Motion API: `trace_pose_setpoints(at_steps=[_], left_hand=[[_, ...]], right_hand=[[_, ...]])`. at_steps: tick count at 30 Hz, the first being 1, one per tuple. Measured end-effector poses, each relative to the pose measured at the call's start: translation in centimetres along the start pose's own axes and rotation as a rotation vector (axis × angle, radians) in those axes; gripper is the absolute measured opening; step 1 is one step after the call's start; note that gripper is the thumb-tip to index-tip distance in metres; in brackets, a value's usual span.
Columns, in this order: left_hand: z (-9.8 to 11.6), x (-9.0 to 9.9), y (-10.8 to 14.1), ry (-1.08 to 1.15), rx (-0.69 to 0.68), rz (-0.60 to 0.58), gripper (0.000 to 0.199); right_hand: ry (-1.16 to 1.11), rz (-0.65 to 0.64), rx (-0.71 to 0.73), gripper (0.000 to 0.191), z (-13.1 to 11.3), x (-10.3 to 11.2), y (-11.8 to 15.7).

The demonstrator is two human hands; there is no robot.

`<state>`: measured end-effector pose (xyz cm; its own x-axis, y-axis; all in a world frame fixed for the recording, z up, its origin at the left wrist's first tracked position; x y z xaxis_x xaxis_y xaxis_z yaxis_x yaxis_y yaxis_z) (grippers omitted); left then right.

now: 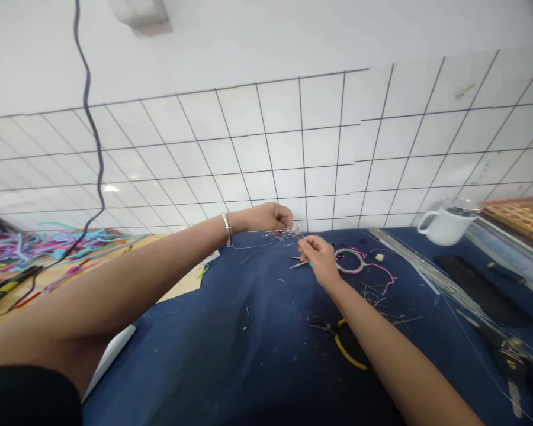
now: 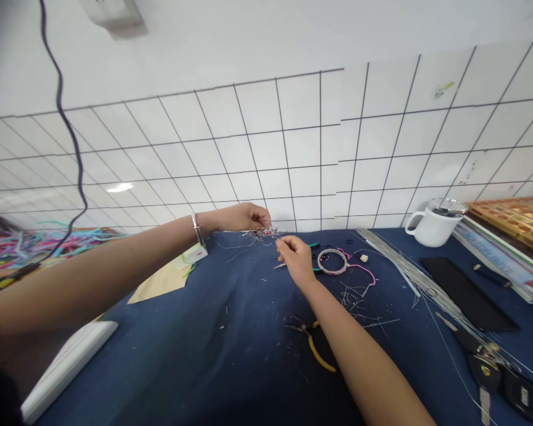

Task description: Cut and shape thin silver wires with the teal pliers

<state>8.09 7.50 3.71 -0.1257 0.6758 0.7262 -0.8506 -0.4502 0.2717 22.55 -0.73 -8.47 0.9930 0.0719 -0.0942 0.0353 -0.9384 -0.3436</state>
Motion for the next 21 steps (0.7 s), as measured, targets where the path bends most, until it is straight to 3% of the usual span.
trace_pose_setpoints(at_steps=[4, 11, 15, 21], left_hand=[[-1.1, 0.1, -1.0, 0.069, -0.003, 0.008, 0.017], [-3.8, 0.2, -4.6, 0.119, -0.010, 0.163, 0.018], [-5.0, 0.4, -6.6, 0.074, 0.014, 0.234, 0.016], [-6.4, -0.8, -9.2, 0.017, 0.065, 0.259, 0.018]], right_hand=[[-0.032, 0.018, -0.037, 0.024, 0.9, 0.4, -0.3], [-0.044, 0.166, -0.117, 0.035, 3.9, 2.4, -1.1], [-0.023, 0.234, -0.144, 0.028, 5.6, 3.1, -1.1], [0.018, 0.217, -0.138, 0.019, 6.5, 2.4, -0.6]])
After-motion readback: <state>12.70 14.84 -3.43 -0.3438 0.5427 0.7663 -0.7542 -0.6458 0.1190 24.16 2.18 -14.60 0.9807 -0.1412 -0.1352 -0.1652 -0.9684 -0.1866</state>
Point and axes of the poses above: each hand's wrist, its own y-axis away from the middle knuckle, its own x-axis out of the back of the hand, z = x × y, the point moved 2 cm from there along -y, towards the middle knuckle, and after that the axes turned 13 degrees about -z, right-handed, at the moved point
